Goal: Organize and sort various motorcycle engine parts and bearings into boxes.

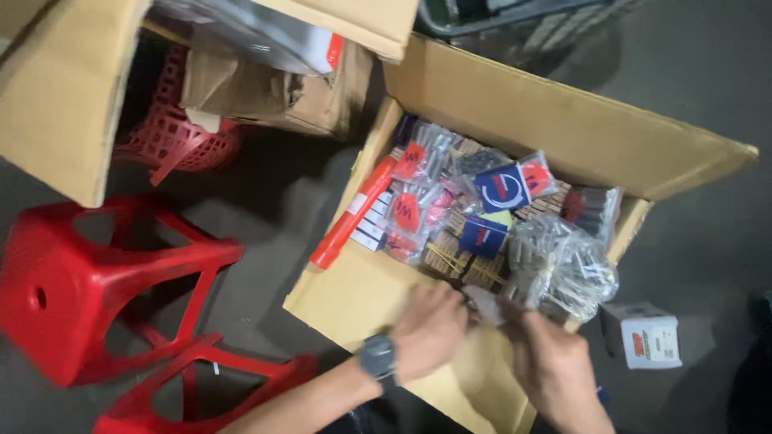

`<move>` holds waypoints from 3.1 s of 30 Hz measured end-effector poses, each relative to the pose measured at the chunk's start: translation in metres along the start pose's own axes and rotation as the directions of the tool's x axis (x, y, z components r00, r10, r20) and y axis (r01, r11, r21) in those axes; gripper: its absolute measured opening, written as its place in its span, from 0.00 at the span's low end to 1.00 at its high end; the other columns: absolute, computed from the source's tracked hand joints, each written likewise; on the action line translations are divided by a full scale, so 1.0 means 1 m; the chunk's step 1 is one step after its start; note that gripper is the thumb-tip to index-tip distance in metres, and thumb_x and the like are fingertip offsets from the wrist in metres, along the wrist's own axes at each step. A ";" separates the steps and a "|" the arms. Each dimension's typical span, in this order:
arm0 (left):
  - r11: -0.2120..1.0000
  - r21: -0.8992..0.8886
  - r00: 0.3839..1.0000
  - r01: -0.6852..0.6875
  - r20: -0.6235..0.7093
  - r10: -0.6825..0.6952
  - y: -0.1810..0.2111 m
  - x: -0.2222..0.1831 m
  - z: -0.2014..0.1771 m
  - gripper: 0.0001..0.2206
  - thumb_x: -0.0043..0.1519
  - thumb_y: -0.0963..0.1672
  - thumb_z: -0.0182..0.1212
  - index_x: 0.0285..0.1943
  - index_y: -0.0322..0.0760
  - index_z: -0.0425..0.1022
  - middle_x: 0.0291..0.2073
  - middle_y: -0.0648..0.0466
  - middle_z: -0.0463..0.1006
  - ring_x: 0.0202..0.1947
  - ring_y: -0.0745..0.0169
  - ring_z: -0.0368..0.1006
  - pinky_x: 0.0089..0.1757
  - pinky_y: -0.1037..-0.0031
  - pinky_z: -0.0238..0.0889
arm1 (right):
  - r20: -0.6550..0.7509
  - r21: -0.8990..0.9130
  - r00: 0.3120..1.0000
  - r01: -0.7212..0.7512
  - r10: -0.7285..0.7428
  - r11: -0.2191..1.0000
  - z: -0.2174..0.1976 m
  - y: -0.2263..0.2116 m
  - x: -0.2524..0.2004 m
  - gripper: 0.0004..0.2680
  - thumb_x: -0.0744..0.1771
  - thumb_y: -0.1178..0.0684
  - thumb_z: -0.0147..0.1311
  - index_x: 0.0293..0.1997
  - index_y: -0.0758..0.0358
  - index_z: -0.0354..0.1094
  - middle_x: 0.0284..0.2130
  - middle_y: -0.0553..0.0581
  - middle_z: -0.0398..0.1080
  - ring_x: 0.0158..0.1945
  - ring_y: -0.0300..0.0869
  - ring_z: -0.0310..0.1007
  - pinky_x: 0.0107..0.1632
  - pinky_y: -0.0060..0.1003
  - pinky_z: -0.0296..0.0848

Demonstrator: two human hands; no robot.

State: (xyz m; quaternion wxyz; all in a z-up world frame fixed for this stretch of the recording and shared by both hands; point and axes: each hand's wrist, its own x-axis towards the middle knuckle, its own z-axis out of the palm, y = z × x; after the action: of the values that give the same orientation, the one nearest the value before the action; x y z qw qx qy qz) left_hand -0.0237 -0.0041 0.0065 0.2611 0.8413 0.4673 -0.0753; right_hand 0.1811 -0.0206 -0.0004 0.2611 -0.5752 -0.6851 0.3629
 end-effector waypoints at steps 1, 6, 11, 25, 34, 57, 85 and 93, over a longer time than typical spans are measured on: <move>1.000 0.000 1.000 0.008 -0.007 -0.008 -0.022 -0.012 0.000 0.10 0.59 0.45 0.63 0.34 0.29 0.78 0.38 0.43 0.76 0.46 0.44 0.70 0.44 0.53 0.61 | 0.004 0.000 1.000 0.009 -0.009 1.000 0.005 -0.003 0.003 0.10 0.63 0.61 0.58 0.48 0.64 0.73 0.27 0.64 0.75 0.29 0.50 0.79 0.33 0.42 0.75; 0.882 0.217 0.757 0.419 -0.620 -0.207 -0.086 -0.043 -0.093 0.28 0.50 0.50 0.66 0.55 0.25 0.70 0.49 0.32 0.77 0.52 0.36 0.69 0.49 0.50 0.62 | 0.461 -0.208 0.886 0.055 0.049 0.977 0.004 -0.028 0.027 0.16 0.62 0.46 0.63 0.49 0.61 0.65 0.38 0.60 0.74 0.39 0.55 0.77 0.37 0.49 0.75; 0.884 -0.085 0.750 0.460 -0.495 -0.438 -0.150 -0.058 -0.036 0.30 0.56 0.48 0.66 0.63 0.26 0.62 0.52 0.28 0.76 0.49 0.29 0.74 0.46 0.52 0.70 | 0.171 -0.159 0.974 0.177 -0.150 0.971 0.023 -0.070 0.087 0.17 0.61 0.51 0.61 0.51 0.67 0.65 0.41 0.65 0.73 0.41 0.60 0.75 0.39 0.51 0.75; 0.703 -0.666 0.561 0.249 -0.493 -0.665 -0.113 -0.161 -0.050 0.14 0.59 0.42 0.65 0.51 0.27 0.77 0.34 0.41 0.84 0.33 0.52 0.82 0.35 0.66 0.73 | 0.344 -0.509 0.932 0.283 -0.109 0.813 0.109 -0.075 0.139 0.25 0.62 0.50 0.62 0.62 0.69 0.57 0.62 0.77 0.57 0.54 0.62 0.70 0.48 0.49 0.76; 0.406 -0.878 0.607 -0.252 -0.470 -0.641 -0.035 -0.112 -0.044 0.16 0.63 0.42 0.62 0.58 0.27 0.74 0.46 0.44 0.81 0.42 0.56 0.77 0.44 0.66 0.72 | 0.400 0.843 0.915 -0.345 -0.052 0.412 0.056 -0.117 0.079 0.18 0.70 0.49 0.50 0.67 0.61 0.56 0.53 0.61 0.74 0.56 0.44 0.77 0.58 0.41 0.76; 0.977 -0.212 0.690 -0.009 -0.708 -0.147 -0.100 -0.069 0.041 0.14 0.61 0.47 0.65 0.49 0.34 0.78 0.51 0.51 0.79 0.59 0.51 0.70 0.67 0.46 0.46 | -0.210 0.656 0.786 -0.327 0.581 0.680 0.027 0.010 0.075 0.09 0.68 0.55 0.55 0.48 0.70 0.64 0.29 0.58 0.73 0.31 0.42 0.77 0.35 0.39 0.79; 0.990 -0.139 0.649 -0.023 -0.756 -0.091 -0.115 -0.069 0.056 0.16 0.66 0.50 0.59 0.52 0.34 0.76 0.53 0.48 0.77 0.61 0.50 0.69 0.67 0.43 0.45 | 0.321 -0.628 0.938 0.314 -0.130 0.712 0.104 -0.089 0.203 0.26 0.62 0.39 0.60 0.61 0.68 0.62 0.61 0.74 0.60 0.62 0.64 0.63 0.52 0.56 0.73; 0.984 -0.169 0.619 -0.058 -0.779 -0.098 -0.127 -0.057 0.081 0.16 0.66 0.52 0.58 0.50 0.38 0.77 0.51 0.51 0.78 0.61 0.51 0.69 0.67 0.44 0.46 | 0.331 -0.642 0.926 0.080 0.181 0.763 0.120 -0.078 0.248 0.37 0.57 0.26 0.65 0.66 0.61 0.60 0.66 0.79 0.53 0.69 0.74 0.52 0.64 0.69 0.60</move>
State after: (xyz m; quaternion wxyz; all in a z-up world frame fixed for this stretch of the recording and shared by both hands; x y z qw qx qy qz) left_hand -0.1501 -0.0336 -0.0879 0.1043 0.7576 0.5483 0.3383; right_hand -0.0089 0.1918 -0.0249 -0.0980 -0.5682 -0.7882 0.2151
